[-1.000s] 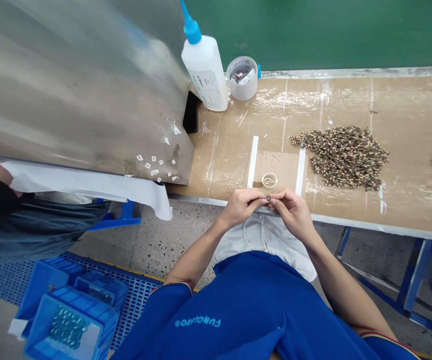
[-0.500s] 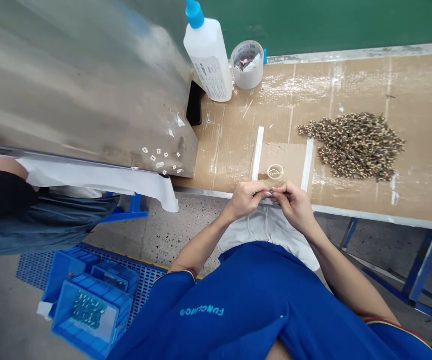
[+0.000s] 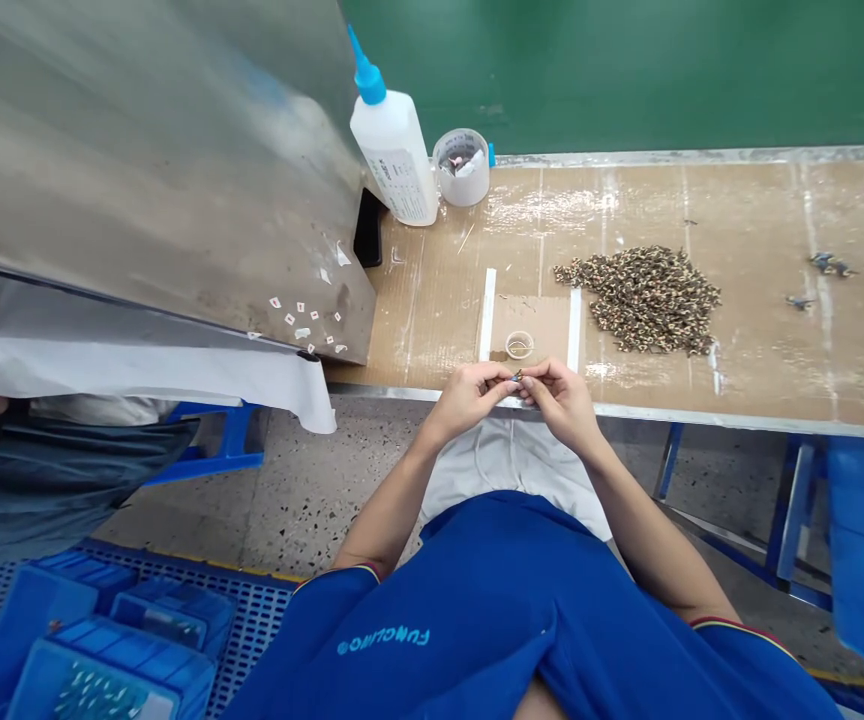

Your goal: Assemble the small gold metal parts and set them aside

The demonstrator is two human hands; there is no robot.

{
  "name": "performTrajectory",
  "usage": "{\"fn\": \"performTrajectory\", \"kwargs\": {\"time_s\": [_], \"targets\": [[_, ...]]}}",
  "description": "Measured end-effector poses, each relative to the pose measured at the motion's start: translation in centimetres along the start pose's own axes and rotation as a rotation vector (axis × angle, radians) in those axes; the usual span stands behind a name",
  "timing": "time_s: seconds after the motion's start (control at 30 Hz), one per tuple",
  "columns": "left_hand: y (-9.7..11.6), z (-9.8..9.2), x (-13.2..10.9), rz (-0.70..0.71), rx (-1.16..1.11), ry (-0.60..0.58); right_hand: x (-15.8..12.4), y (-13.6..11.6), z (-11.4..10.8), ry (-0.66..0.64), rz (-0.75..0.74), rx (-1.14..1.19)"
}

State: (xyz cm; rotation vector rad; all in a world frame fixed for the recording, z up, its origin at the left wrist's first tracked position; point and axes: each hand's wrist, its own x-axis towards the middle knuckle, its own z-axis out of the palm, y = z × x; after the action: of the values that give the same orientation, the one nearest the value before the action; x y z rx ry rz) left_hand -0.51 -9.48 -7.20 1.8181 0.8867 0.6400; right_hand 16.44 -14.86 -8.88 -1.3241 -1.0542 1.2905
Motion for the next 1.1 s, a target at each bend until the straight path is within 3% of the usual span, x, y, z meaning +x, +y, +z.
{"fn": "performTrajectory", "kwargs": {"time_s": [0.3,0.6,0.77,0.87,0.97,1.1], "targets": [[-0.7,-0.6,0.1,0.198,0.139,-0.066,0.3,-0.8,-1.0,-0.143,0.008,0.028],[-0.5,-0.5,0.7,0.122,0.067,-0.115,0.6,-0.9,-2.1,-0.203,0.013,0.072],[-1.5,-0.6,0.4,0.106,-0.048,-0.025,0.3,-1.0,-2.4,-0.16,0.05,0.116],[-1.7,-0.8,0.2,0.093,-0.038,0.043,-0.6,-1.7,-2.6,-0.08,0.074,0.096],[-1.4,-1.0,0.1,0.102,-0.019,0.085,-1.6,-2.6,-4.1,0.117,0.04,0.0],[-0.9,-1.4,0.4,0.117,0.009,0.115,-1.0,-3.0,-10.0,0.532,-0.107,-0.266]]}}
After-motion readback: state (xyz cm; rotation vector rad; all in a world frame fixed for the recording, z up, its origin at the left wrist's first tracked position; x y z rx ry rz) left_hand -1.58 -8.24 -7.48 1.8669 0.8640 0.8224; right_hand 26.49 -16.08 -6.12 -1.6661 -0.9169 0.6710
